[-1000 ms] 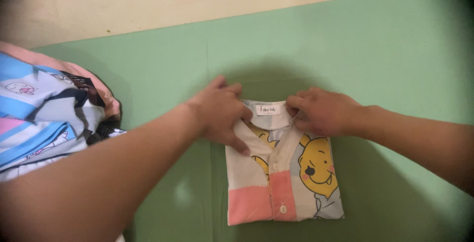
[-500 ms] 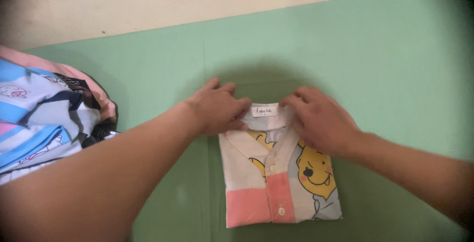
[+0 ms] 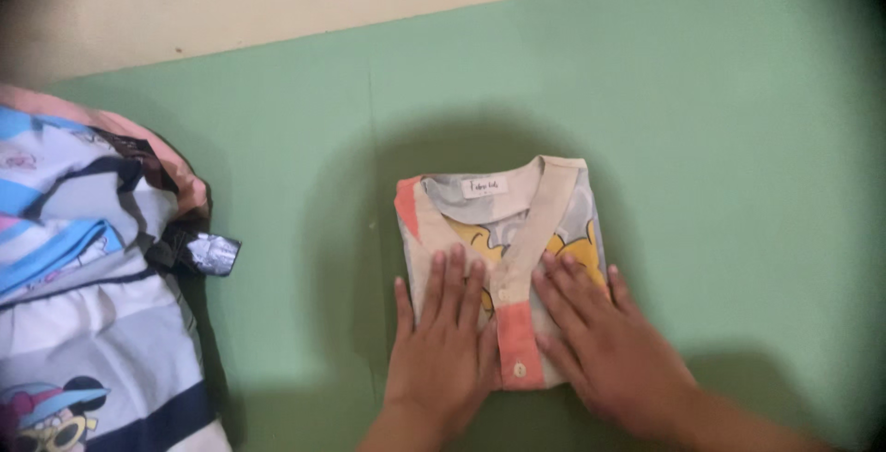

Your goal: The person folds several pieces of children's clothing on a green table. They fold a Winnie the Pooh shirt, a dinosaur-patterned pair of pants, a blue unicorn jersey, and light blue shorts, placing each folded item into a neat stack.

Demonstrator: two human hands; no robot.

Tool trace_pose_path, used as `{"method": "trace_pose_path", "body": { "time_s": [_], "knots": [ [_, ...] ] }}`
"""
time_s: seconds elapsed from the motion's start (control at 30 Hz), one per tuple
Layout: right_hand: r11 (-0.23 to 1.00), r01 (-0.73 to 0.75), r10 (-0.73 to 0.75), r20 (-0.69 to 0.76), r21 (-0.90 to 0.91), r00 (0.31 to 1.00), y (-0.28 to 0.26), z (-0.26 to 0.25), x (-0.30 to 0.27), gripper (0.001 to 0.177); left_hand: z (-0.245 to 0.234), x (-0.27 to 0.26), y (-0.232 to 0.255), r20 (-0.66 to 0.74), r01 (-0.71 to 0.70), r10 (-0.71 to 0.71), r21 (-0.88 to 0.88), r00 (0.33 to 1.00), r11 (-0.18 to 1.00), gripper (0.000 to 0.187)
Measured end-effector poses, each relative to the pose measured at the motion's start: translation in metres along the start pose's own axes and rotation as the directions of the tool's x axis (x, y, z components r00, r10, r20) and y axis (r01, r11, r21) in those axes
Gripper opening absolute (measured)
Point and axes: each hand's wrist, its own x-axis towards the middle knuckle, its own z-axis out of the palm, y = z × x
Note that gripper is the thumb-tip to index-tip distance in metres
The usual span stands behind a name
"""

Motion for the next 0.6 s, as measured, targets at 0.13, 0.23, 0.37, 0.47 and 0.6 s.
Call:
{"method": "trace_pose_path", "body": {
  "time_s": [0.13, 0.23, 0.37, 0.47, 0.6],
  "knots": [
    [0.988, 0.149, -0.15, 0.042, 0.026, 0.988, -0.012, 0.002, -0.042, 0.07, -0.012, -0.036, 0.003, 0.059, -0.103, 0.112, -0.142, 0.992, 0.985, 0.072],
    [0.967, 0.237, -0.239, 0.0, 0.097, 0.971, -0.001, 0.0, -0.063, 0.06, -0.023, -0.049, -0.003, 0.301, 0.203, -0.136, -0.203, 0.944, 0.958, 0.041],
    [0.892, -0.287, 0.317, -0.031, 0.349, 0.948, 0.021, -0.002, -0.042, 0.039, -0.029, -0.027, -0.012, -0.056, 0.394, -0.44, -0.356, 0.896, 0.847, 0.032],
    [0.671, -0.631, 0.661, 0.072, 0.389, 0.747, 0.028, -0.005, 0.0, 0.062, -0.027, 0.019, -0.015, 0.086, 0.645, -0.697, -0.472, 0.712, 0.601, 0.056],
    [0.398, -0.807, 0.679, 0.452, 0.436, 0.579, 0.029, -0.032, 0.037, 0.071, -0.035, 0.067, -0.026, 0.446, 0.827, -0.746, -0.505, 0.495, 0.247, 0.093]
  ]
}}
